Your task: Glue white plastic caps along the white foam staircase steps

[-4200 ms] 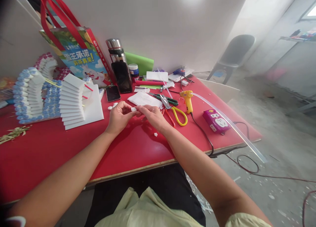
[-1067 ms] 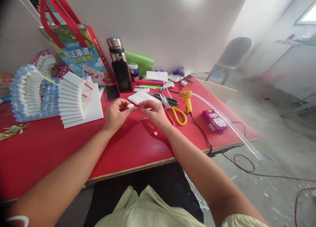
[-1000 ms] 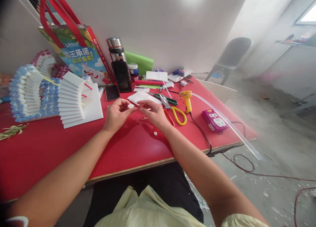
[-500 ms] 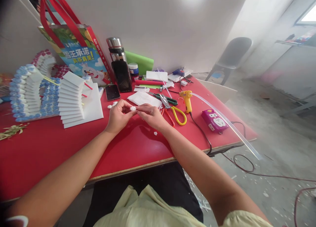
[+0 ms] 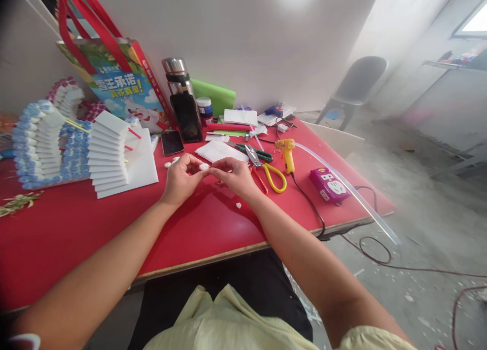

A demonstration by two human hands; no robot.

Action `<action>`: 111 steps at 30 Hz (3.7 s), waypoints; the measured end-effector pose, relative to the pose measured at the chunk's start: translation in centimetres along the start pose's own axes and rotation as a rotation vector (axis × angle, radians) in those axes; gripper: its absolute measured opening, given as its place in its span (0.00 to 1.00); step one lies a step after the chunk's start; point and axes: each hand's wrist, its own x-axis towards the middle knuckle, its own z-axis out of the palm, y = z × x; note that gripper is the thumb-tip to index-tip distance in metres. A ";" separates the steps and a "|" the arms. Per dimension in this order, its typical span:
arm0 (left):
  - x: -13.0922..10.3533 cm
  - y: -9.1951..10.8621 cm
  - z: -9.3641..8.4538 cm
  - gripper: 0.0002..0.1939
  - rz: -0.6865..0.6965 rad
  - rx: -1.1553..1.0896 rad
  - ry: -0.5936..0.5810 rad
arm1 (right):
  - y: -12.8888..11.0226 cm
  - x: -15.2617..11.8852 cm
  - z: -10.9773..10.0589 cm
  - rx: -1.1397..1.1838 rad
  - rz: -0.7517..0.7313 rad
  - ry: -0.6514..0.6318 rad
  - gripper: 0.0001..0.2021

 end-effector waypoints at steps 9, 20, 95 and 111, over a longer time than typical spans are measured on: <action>-0.3 0.3 0.2 0.15 0.086 0.046 -0.045 | 0.4 0.1 0.2 -0.105 -0.054 0.059 0.10; -0.2 0.2 0.2 0.15 0.086 0.043 -0.052 | 0.3 0.1 0.3 -0.146 -0.072 0.063 0.04; 0.5 0.7 -0.9 0.20 -0.394 -0.586 -0.375 | -0.4 -0.3 -0.4 -0.519 -0.414 0.055 0.07; 0.6 0.1 -0.7 0.17 -0.664 -0.824 -0.413 | -2.5 -0.8 -2.4 -0.877 -0.377 0.306 0.07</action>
